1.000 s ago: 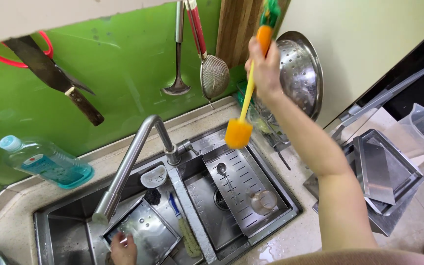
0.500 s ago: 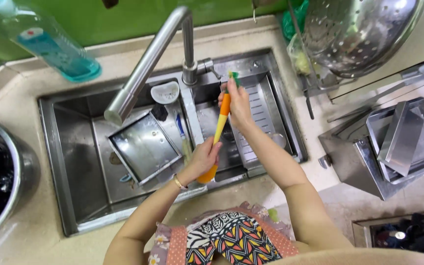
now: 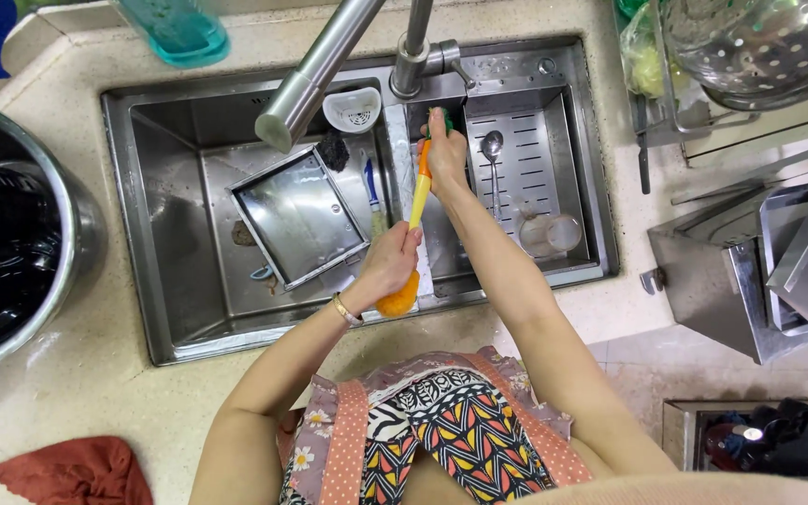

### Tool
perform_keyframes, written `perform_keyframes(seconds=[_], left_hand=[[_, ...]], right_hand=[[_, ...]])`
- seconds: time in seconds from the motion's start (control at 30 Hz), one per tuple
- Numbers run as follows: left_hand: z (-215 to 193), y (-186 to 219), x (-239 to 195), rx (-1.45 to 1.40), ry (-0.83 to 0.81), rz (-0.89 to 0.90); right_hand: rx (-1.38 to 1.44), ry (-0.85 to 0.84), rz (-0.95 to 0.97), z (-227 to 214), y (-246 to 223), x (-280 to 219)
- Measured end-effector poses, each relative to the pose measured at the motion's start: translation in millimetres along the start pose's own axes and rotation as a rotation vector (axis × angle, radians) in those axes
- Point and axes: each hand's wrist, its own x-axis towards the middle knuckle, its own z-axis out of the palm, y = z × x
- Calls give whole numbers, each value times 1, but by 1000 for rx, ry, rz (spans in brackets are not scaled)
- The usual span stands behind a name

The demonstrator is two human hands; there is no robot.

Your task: Scrubbing and rinsing a metal sink filter or grease trap component in a kitchen sink.

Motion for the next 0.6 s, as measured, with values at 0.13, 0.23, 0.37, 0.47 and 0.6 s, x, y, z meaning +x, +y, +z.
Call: perform_keyframes(seconds=[0.13,0.23,0.37,0.47,0.6], left_hand=[[-16,-12,-12,-27,-28,6],[-29,-12,-19,-30,-38,-2],[-47,-14,-31,-34,-43,15],[-64,-7,-43,-36,-43,35],[-68,-21,-49,-73,-26,68]], right_hand=[[-42,3,-9,16,12,-8],[5,-16,-32,24,21,-12],[113,-182,3,30,-5,-38],[266,-428,-14,32,-32,-70],[330,-402,55,43,-27,-95]])
